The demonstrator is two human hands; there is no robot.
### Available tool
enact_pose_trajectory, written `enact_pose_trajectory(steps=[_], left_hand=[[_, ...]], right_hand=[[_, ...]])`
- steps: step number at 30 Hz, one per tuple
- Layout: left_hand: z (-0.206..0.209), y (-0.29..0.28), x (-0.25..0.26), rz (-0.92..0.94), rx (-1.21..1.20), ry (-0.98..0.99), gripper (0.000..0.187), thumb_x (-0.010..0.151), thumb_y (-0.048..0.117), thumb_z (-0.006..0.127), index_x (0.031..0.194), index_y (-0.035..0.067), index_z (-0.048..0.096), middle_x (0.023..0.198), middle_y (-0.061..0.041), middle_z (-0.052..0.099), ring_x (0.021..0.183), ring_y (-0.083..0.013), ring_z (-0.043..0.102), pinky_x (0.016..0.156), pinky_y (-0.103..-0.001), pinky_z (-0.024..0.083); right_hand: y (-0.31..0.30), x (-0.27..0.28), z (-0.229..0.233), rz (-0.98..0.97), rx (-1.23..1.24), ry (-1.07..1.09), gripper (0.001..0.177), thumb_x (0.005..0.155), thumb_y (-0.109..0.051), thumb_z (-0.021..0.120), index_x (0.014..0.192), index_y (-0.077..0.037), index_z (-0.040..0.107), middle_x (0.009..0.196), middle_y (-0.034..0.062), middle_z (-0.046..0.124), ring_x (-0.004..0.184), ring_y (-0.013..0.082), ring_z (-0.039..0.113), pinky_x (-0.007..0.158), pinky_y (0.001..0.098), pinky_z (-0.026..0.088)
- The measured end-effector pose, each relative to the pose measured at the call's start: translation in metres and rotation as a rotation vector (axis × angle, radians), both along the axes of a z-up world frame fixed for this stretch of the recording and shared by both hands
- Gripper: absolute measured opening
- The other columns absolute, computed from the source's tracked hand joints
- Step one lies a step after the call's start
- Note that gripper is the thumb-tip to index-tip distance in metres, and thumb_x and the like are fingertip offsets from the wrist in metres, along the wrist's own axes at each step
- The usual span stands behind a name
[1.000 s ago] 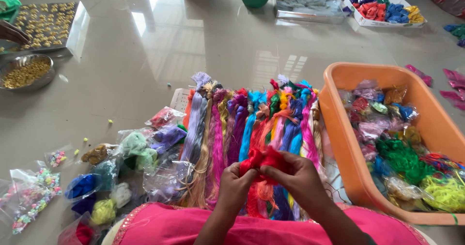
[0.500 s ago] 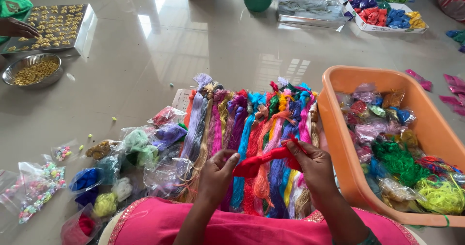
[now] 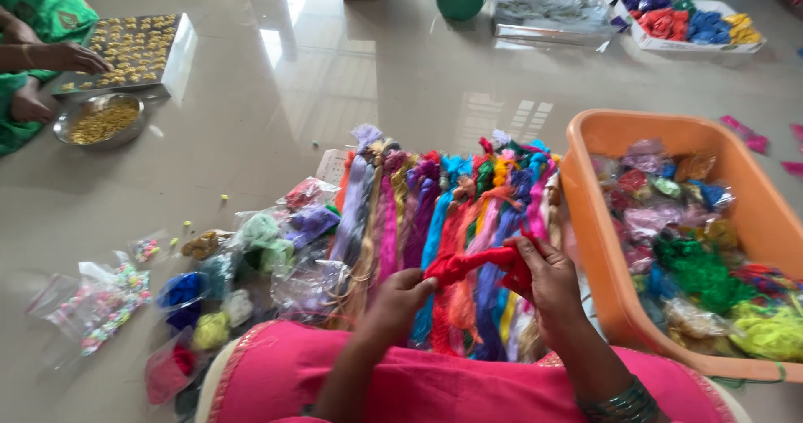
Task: The person sorts and packages colorful bundles of yarn by hand while sitting on a floor.
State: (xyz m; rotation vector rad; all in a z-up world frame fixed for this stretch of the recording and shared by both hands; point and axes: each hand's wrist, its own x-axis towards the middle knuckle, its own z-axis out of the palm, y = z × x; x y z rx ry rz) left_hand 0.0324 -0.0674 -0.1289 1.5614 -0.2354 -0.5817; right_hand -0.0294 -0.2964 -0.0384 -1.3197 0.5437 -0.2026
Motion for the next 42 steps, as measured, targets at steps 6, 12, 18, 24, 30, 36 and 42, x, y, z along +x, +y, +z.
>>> enact_pose_trajectory(steps=[6, 12, 18, 24, 30, 36, 42], left_hand=[[0.051, -0.068, -0.064, 0.294, 0.736, -0.656, 0.021, 0.103, 0.023, 0.051, 0.111, 0.007, 0.06, 0.093, -0.014, 0.07, 0.081, -0.0325, 0.071, 0.064, -0.045, 0.056], [0.019, -0.084, -0.068, 0.164, 0.909, -0.716, 0.02, 0.102, 0.019, 0.055, 0.113, 0.003, 0.057, 0.1, -0.013, 0.067, 0.09, -0.03, 0.069, 0.069, -0.043, 0.058], [0.08, 0.015, -0.01, 0.316, 0.973, -0.762, 0.018, 0.1, 0.028, 0.056, 0.108, 0.013, 0.063, 0.096, -0.012, 0.067, 0.09, -0.0315, 0.066, 0.076, -0.053, 0.052], [0.064, 0.16, 0.083, 0.646, 1.236, -0.267, 0.038, 0.091, 0.037, 0.066, 0.123, 0.015, 0.063, 0.122, -0.008, 0.068, 0.122, -0.0326, 0.059, 0.098, -0.055, 0.049], [0.013, 0.163, 0.113, 0.659, 1.194, 0.024, 0.088, 0.063, 0.033, 0.095, 0.132, 0.005, 0.047, 0.128, -0.017, 0.059, 0.121, -0.0345, 0.058, 0.097, -0.054, 0.049], [-0.001, 0.167, 0.099, 0.527, 0.961, -0.132, 0.048, 0.074, 0.012, 0.082, 0.116, 0.001, 0.059, 0.116, -0.021, 0.07, 0.11, -0.0369, 0.068, 0.097, -0.046, 0.054], [0.077, 0.129, 0.057, 0.519, 0.764, -0.284, 0.032, 0.073, 0.005, 0.074, 0.104, 0.006, 0.067, 0.095, -0.014, 0.076, 0.089, -0.0276, 0.076, 0.085, -0.04, 0.058]], right_hand=[[0.039, -0.005, -0.036, 0.079, 0.349, 0.057, 0.03, 0.1, -0.031, 0.051, 0.118, -0.012, 0.065, 0.102, 0.0042, 0.076, 0.088, 0.0196, 0.073, 0.078, 0.0378, 0.059], [0.057, -0.003, -0.038, 0.091, 0.344, 0.105, 0.022, 0.095, -0.019, 0.064, 0.117, -0.013, 0.064, 0.1, 0.0028, 0.071, 0.088, 0.016, 0.069, 0.081, 0.0361, 0.056], [-0.023, 0.017, -0.011, -0.122, 0.107, -0.123, 0.03, 0.096, -0.013, 0.064, 0.123, -0.022, 0.057, 0.092, 0.0046, 0.065, 0.07, 0.0148, 0.063, 0.062, 0.0342, 0.056], [-0.073, 0.016, 0.007, -0.077, -0.108, -0.026, 0.022, 0.099, -0.014, 0.061, 0.121, -0.016, 0.062, 0.093, 0.0037, 0.066, 0.054, 0.0068, 0.042, 0.045, 0.0251, 0.035], [-0.055, 0.023, 0.009, 0.026, 0.058, 0.115, 0.025, 0.095, -0.021, 0.059, 0.12, -0.021, 0.061, 0.087, -0.0008, 0.057, 0.047, 0.0068, 0.031, 0.041, 0.0257, 0.028], [-0.039, 0.02, 0.026, 0.12, -0.023, 0.201, 0.031, 0.093, -0.026, 0.059, 0.123, -0.017, 0.062, 0.095, 0.0029, 0.07, 0.054, 0.0054, 0.042, 0.042, 0.0241, 0.028], [-0.017, 0.014, 0.029, 0.172, -0.195, 0.246, 0.033, 0.092, -0.029, 0.061, 0.124, -0.02, 0.063, 0.093, 0.0041, 0.067, 0.057, 0.0089, 0.047, 0.043, 0.0261, 0.034]])
